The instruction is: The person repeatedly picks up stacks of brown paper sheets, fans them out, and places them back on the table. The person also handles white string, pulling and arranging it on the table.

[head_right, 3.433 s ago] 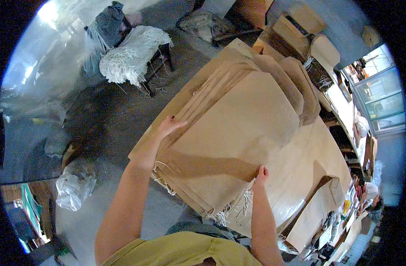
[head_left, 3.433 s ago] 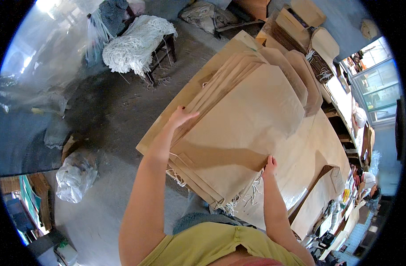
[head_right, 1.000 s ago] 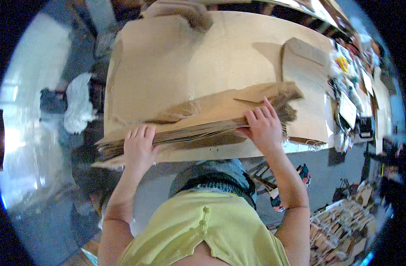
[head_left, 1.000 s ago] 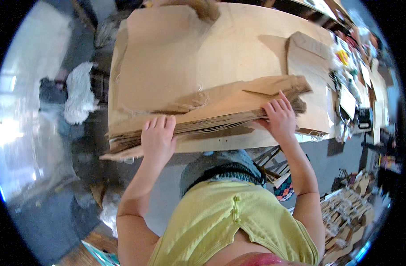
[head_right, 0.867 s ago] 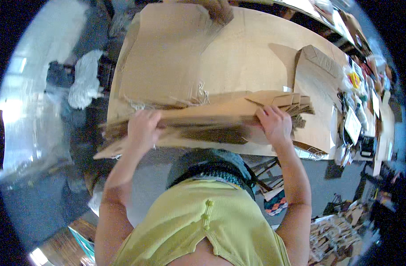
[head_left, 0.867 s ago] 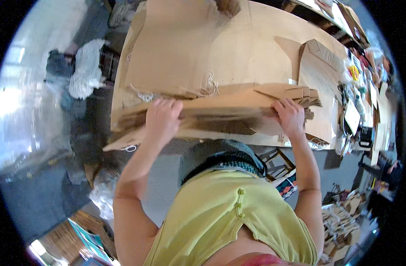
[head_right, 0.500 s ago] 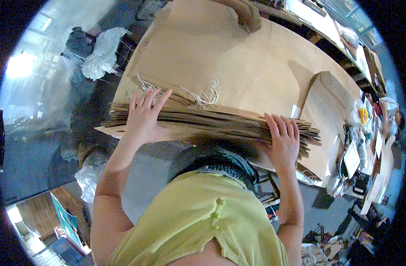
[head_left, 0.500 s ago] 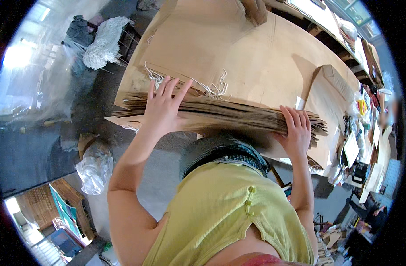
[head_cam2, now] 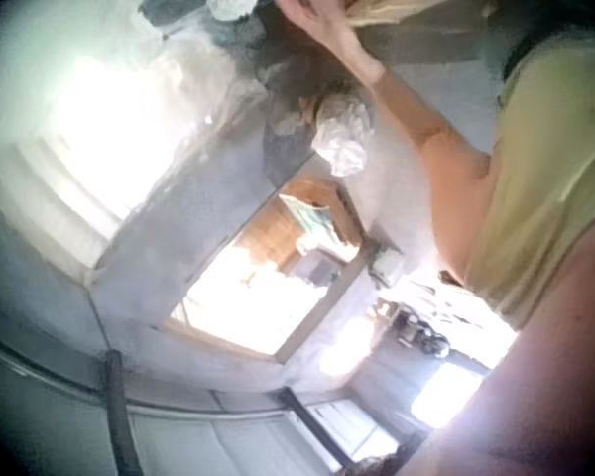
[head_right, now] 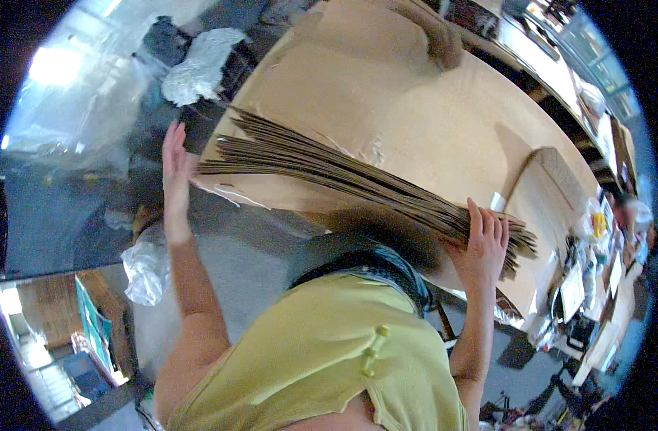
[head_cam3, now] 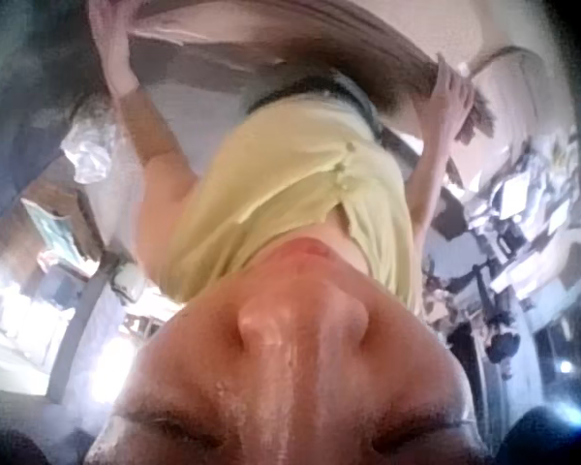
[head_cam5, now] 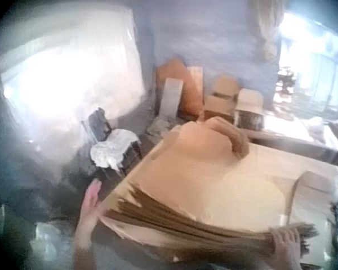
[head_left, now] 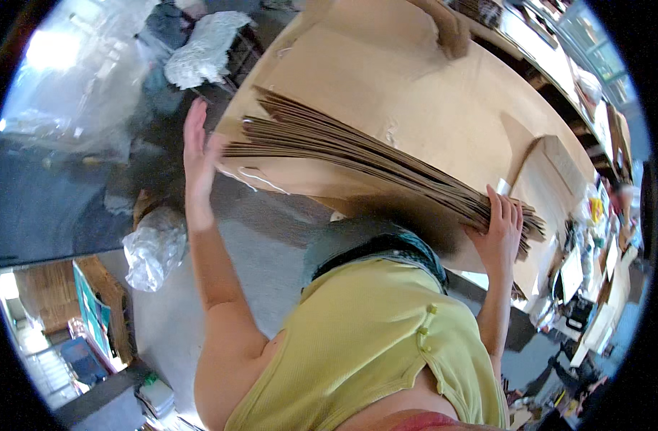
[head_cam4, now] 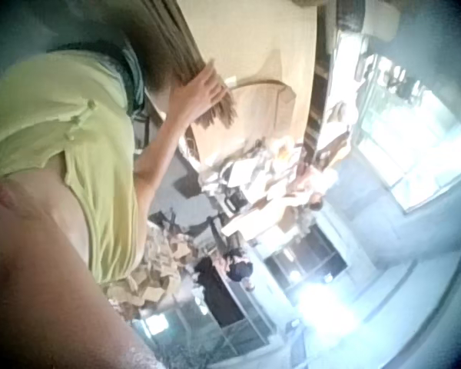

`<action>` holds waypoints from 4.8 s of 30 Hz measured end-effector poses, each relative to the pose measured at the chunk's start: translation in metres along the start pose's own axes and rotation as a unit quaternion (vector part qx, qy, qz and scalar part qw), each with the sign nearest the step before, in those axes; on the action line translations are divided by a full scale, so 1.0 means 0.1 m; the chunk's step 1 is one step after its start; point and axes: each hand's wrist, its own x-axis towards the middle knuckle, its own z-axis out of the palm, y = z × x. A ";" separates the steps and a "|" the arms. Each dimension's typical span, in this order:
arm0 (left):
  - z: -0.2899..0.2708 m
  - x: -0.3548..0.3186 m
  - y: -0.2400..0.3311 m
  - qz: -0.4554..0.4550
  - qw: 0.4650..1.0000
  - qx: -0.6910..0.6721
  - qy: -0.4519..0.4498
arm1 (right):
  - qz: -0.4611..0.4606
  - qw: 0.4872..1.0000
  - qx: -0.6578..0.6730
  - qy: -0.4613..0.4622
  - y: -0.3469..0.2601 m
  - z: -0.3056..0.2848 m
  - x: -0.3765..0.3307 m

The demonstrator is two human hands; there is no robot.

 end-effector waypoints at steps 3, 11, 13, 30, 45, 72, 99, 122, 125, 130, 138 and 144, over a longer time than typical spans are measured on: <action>-0.22 -0.34 -0.95 -0.264 0.834 -0.436 0.210 | -0.039 0.998 0.041 -0.023 -0.47 -0.02 0.16; 0.16 -0.52 -1.03 -0.276 0.826 -0.490 0.033 | -0.116 0.992 0.059 -0.003 -0.71 -0.01 0.38; 0.27 -0.54 -1.12 -0.286 0.859 -0.423 0.026 | -0.129 0.988 0.087 -0.024 -0.89 0.03 0.41; 0.95 0.09 -1.19 -0.296 0.827 -0.476 -0.042 | -0.191 0.973 0.091 -0.098 -1.11 0.10 0.97; 1.80 -0.11 0.91 0.234 0.783 0.379 -0.435 | -0.028 0.999 -0.019 0.024 0.09 -0.01 0.07; 2.43 -0.87 1.68 0.275 0.816 0.344 -0.375 | 0.270 0.531 0.799 0.078 1.38 1.50 -0.70; 2.41 -0.92 1.65 0.217 0.826 0.367 -0.368 | 0.260 0.434 0.842 -0.185 1.36 2.03 0.14; 2.70 -0.98 1.82 0.262 0.809 0.320 -0.419 | 0.272 0.525 0.802 -0.082 1.25 1.16 -0.57; 2.66 -0.99 1.78 0.208 0.793 0.368 -0.439 | 0.256 0.588 0.767 0.029 1.49 1.63 -0.82; 2.75 -0.98 1.86 0.230 0.810 0.340 -0.420 | 0.227 0.514 0.827 0.031 1.00 1.32 -0.94; 2.72 -0.99 1.81 0.230 0.816 0.316 -0.427 | 0.247 0.668 0.694 0.107 1.39 1.07 -1.39; 2.72 -0.95 1.77 0.244 0.800 0.322 -0.443 | 0.205 0.731 0.640 0.121 1.16 0.95 -1.35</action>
